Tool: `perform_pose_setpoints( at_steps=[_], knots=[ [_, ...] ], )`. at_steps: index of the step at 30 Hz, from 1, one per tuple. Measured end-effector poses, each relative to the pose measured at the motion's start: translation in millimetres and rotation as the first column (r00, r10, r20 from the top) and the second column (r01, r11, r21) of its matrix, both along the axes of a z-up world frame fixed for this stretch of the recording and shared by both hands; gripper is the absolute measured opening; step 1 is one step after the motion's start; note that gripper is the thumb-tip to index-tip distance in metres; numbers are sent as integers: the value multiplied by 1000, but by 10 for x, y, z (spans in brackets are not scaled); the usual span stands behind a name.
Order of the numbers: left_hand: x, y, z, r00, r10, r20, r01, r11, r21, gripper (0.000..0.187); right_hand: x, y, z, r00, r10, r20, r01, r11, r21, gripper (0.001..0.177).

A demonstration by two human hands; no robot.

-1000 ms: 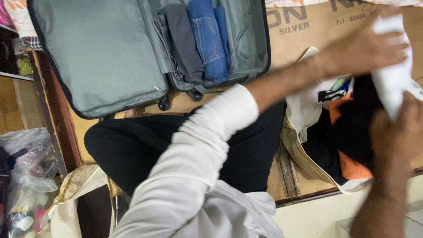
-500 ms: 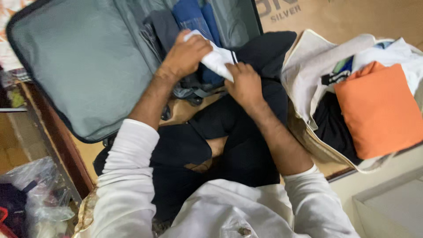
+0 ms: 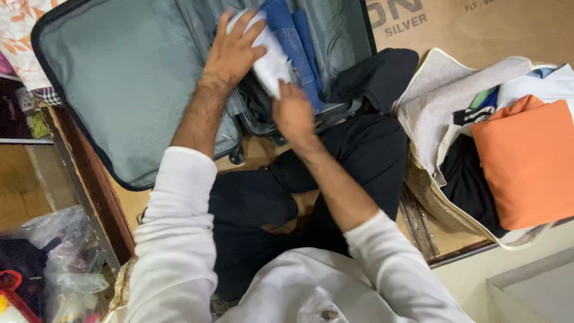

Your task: The person folds various garments including jeans, shirts, and shorts, then places them into an open suitcase. The person handles each item individually, folding it before arranging it inside the suitcase.

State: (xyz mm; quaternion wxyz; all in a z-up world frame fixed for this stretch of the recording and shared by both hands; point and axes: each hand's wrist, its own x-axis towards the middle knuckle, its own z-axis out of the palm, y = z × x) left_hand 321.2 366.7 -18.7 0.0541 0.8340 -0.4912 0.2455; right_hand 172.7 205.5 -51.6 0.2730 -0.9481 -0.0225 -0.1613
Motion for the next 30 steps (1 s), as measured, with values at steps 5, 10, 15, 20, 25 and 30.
perform_pose_setpoints(
  at_steps=[5,10,15,20,25,30],
  knots=[
    [139,-154,-543,951,169,-258,-168,985,27,36,191,182,-534,982,-180,-56,188,959,211,35],
    [250,-396,-509,881,81,-466,-101,995,-19,58,16,-22,-451,945,-204,-256,209,978,-8,34],
    [211,-373,-376,863,82,-499,-152,983,-101,52,3,-48,-230,991,125,38,-104,931,-351,57],
    [120,-471,-434,913,29,-406,-89,987,-131,51,117,-63,-127,968,226,-109,-243,955,-172,82],
    [144,-462,-250,947,47,-317,-78,993,-85,51,-25,-811,277,982,167,-86,-174,982,-74,50],
    [-301,-919,-420,855,-3,-519,-197,923,-329,44,-64,-2623,438,974,-158,-163,192,956,223,56]
  ],
)
